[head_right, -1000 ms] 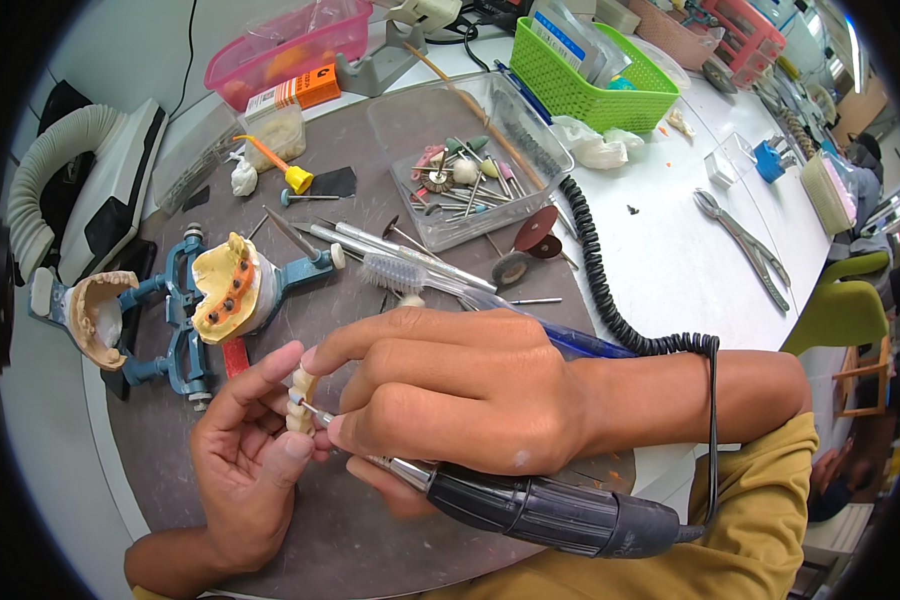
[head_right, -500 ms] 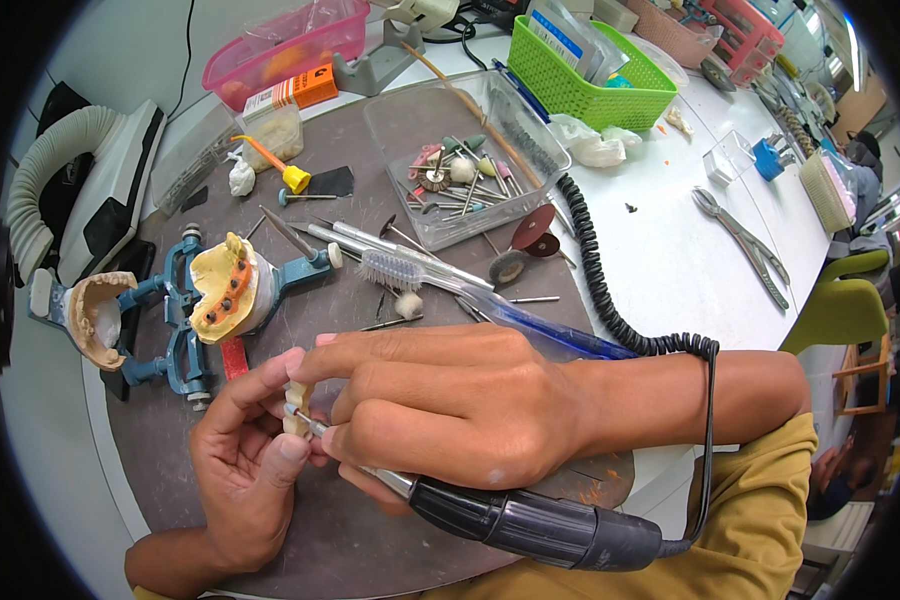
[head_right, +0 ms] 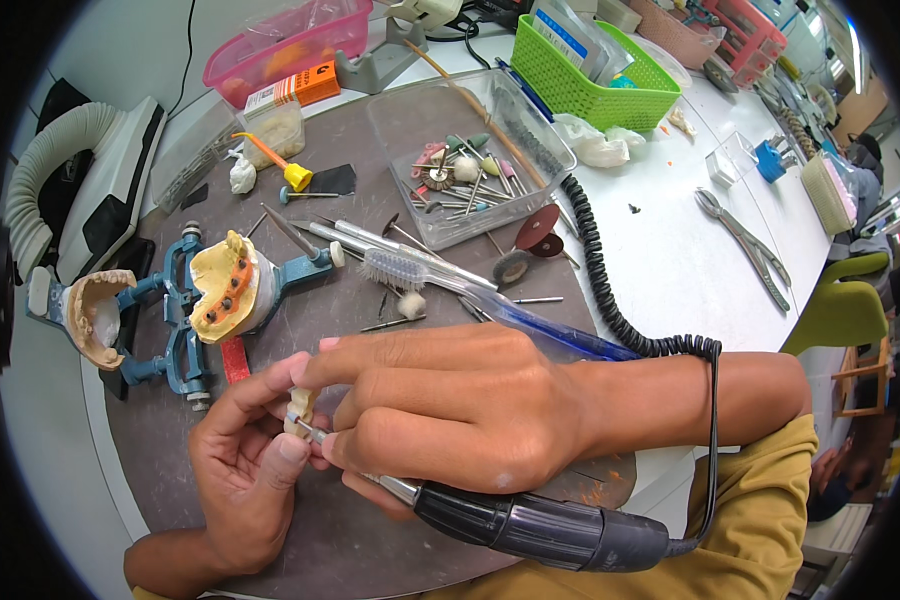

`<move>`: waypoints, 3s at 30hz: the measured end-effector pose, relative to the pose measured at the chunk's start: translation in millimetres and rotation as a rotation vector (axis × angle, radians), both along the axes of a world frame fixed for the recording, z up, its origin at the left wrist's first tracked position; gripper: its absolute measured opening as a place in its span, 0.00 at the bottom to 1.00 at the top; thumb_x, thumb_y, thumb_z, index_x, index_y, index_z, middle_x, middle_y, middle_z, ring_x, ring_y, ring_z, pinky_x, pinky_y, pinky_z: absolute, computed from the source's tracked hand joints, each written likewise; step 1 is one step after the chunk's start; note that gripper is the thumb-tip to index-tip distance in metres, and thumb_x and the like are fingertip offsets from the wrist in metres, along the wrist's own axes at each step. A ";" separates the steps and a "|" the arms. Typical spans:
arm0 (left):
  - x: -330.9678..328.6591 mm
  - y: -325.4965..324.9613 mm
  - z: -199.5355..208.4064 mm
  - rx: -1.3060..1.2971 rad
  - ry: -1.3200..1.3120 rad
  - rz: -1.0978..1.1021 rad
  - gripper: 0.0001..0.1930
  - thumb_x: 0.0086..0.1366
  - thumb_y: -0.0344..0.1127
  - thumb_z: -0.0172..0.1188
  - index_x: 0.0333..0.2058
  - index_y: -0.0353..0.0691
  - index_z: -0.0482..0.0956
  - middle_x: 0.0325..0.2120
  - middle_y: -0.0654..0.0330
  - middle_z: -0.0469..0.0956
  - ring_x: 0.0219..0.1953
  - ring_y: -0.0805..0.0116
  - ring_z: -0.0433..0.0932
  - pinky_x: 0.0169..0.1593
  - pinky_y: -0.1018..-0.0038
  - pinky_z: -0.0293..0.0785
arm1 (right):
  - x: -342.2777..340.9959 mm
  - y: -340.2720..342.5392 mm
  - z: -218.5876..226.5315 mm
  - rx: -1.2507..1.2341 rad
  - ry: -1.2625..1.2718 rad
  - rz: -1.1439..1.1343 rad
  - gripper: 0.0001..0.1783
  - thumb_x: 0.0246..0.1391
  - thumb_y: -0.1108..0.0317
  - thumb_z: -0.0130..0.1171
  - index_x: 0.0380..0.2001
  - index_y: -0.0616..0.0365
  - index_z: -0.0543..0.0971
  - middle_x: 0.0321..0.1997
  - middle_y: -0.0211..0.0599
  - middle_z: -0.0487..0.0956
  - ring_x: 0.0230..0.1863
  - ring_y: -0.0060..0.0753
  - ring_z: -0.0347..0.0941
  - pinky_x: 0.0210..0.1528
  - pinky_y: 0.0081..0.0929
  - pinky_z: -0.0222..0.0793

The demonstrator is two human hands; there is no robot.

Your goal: The person cleans a dental bridge with a brush and grinds its inner and outer surfaces using a rotary tool.

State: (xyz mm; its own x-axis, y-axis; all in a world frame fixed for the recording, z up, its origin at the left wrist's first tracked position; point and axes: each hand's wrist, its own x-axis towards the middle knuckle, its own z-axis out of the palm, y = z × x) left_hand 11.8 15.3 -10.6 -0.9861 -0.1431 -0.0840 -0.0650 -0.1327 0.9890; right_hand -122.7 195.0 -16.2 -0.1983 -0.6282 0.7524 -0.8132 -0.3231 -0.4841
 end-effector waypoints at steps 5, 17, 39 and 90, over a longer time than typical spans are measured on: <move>0.0 0.2 0.8 0.004 -0.003 -0.005 0.27 0.68 0.36 0.63 0.61 0.28 0.67 0.41 0.55 0.78 0.38 0.75 0.78 0.40 0.79 0.77 | -1.0 -0.6 -0.3 -0.009 0.001 -0.003 0.13 0.43 0.75 0.75 0.31 0.63 0.79 0.27 0.41 0.82 0.44 0.53 0.84 0.48 0.49 0.81; 0.8 0.1 1.3 -0.006 -0.010 -0.002 0.27 0.68 0.37 0.63 0.60 0.29 0.68 0.41 0.56 0.78 0.38 0.75 0.79 0.40 0.79 0.77 | -0.5 0.4 -0.2 0.000 0.009 -0.012 0.13 0.43 0.76 0.75 0.30 0.63 0.80 0.27 0.40 0.83 0.44 0.53 0.84 0.48 0.49 0.81; -0.6 3.6 2.7 0.005 -0.007 0.033 0.28 0.66 0.35 0.64 0.60 0.28 0.67 0.39 0.57 0.77 0.38 0.76 0.78 0.41 0.80 0.77 | -2.1 6.6 5.1 0.052 -0.026 0.034 0.14 0.46 0.74 0.73 0.33 0.61 0.77 0.30 0.39 0.82 0.48 0.55 0.83 0.50 0.50 0.81; -10.8 -1.8 4.5 0.284 -0.116 0.000 0.13 0.64 0.24 0.63 0.40 0.36 0.66 0.40 0.49 0.81 0.41 0.64 0.84 0.46 0.70 0.84 | -2.2 -5.5 0.9 0.114 -0.196 -0.038 0.09 0.51 0.72 0.67 0.35 0.56 0.78 0.30 0.35 0.76 0.32 0.38 0.75 0.33 0.31 0.71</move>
State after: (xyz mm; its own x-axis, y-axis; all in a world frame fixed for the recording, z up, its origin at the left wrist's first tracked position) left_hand 1.0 13.5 -6.1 -0.9677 -0.0977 -0.2322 -0.1749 -0.4032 0.8982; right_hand -124.9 189.6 -15.3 -0.3585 -0.6965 0.6216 -0.7105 -0.2283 -0.6656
